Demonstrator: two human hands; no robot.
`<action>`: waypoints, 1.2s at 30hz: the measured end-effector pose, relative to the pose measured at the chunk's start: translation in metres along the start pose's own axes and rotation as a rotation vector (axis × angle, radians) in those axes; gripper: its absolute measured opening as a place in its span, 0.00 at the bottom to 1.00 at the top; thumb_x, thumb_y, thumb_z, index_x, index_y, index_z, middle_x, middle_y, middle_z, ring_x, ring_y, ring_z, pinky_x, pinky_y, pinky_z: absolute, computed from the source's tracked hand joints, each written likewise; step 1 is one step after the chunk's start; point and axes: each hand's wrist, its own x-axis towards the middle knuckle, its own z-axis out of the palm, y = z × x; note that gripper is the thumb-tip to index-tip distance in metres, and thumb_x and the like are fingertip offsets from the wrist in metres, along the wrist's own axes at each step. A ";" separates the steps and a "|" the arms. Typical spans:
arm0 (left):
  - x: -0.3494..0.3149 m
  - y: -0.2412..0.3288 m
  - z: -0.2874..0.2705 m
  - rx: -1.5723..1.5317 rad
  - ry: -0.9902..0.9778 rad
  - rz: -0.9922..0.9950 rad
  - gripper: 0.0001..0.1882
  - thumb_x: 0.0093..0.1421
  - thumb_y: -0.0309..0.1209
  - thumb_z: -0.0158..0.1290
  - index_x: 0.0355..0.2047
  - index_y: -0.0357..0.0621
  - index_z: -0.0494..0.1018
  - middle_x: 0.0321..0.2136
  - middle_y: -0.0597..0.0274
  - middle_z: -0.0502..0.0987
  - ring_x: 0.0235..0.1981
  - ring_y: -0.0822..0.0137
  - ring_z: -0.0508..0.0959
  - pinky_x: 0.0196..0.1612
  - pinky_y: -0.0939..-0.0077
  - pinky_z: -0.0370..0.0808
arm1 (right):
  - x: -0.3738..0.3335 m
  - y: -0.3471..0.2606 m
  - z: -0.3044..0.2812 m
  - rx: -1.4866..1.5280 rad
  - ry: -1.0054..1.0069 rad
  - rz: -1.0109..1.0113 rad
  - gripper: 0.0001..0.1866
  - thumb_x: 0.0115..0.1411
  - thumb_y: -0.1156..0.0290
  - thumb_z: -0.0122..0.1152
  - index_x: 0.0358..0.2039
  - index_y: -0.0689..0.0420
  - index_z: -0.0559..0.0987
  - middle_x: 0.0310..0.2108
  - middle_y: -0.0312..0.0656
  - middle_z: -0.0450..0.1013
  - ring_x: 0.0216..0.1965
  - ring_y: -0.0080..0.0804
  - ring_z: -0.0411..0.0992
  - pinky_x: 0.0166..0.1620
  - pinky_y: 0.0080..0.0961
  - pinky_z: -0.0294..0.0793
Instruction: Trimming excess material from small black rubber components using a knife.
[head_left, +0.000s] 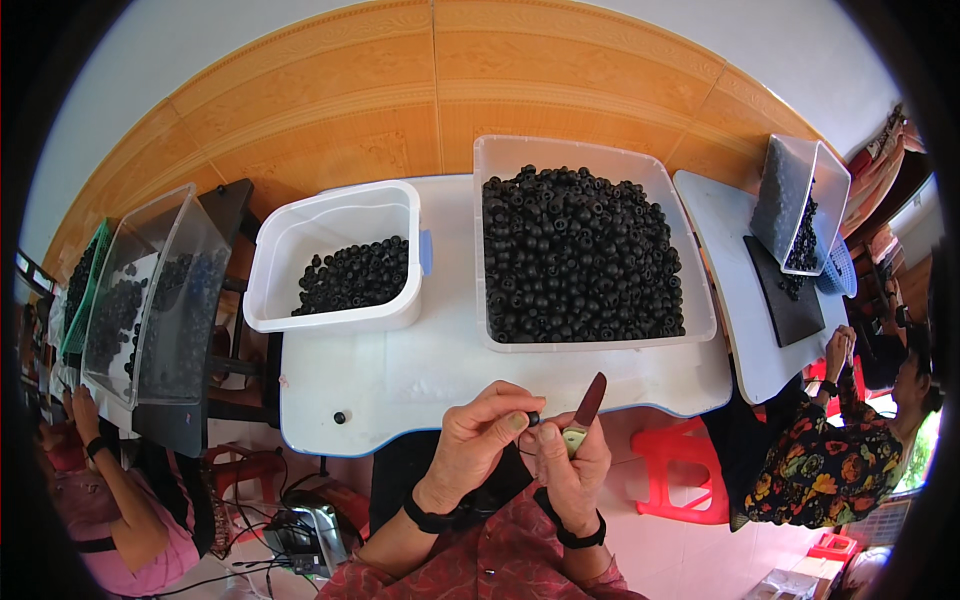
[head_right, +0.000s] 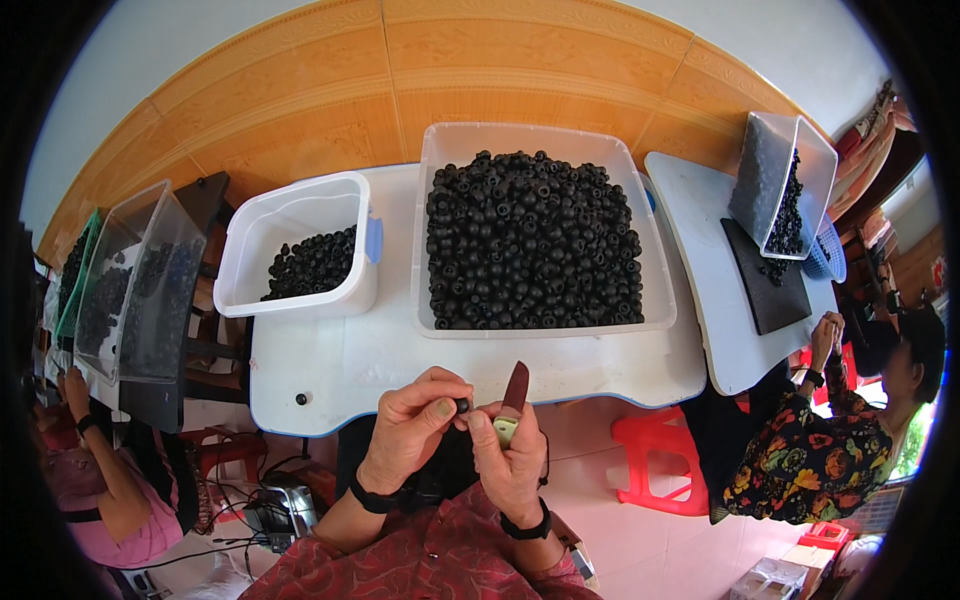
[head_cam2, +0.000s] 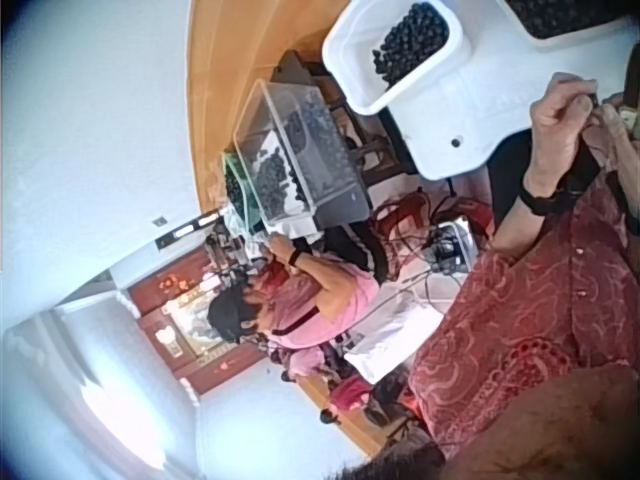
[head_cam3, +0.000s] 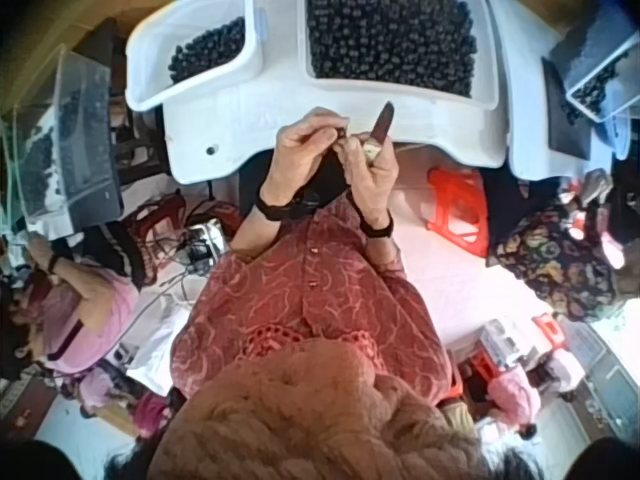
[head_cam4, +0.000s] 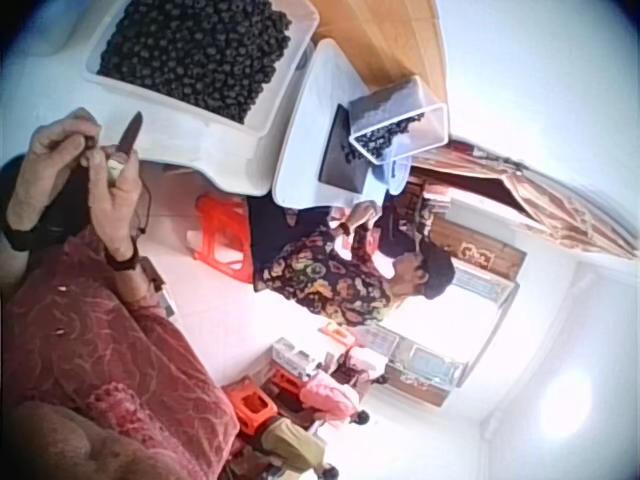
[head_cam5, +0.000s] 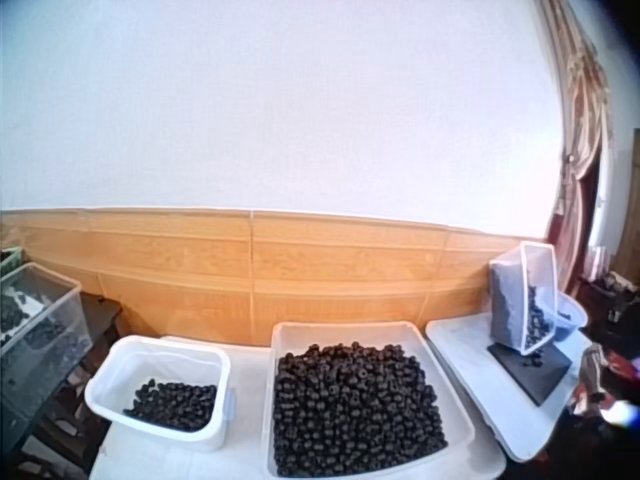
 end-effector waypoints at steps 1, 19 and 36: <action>0.000 0.000 0.000 0.000 0.000 -0.001 0.11 0.61 0.19 0.52 0.44 0.34 0.76 0.42 0.58 0.72 0.43 0.71 0.72 0.49 0.81 0.69 | -0.001 0.002 -0.002 -0.031 -0.005 -0.002 0.07 0.65 0.72 0.54 0.38 0.62 0.69 0.23 0.35 0.73 0.16 0.11 0.62 0.19 0.10 0.61; 0.000 0.002 -0.001 0.189 -0.091 0.044 0.12 0.61 0.19 0.53 0.45 0.36 0.77 0.43 0.61 0.71 0.41 0.73 0.73 0.44 0.83 0.73 | 0.000 -0.002 -0.005 0.196 -0.062 0.077 0.07 0.65 0.71 0.55 0.37 0.62 0.69 0.19 0.33 0.68 0.14 0.13 0.61 0.17 0.12 0.60; 0.001 0.004 0.002 0.179 -0.016 -0.107 0.09 0.63 0.24 0.53 0.43 0.36 0.77 0.34 0.63 0.75 0.29 0.76 0.76 0.33 0.84 0.75 | 0.000 0.003 -0.011 0.274 -0.120 0.091 0.04 0.66 0.76 0.49 0.37 0.63 0.70 0.21 0.36 0.71 0.13 0.12 0.59 0.17 0.12 0.59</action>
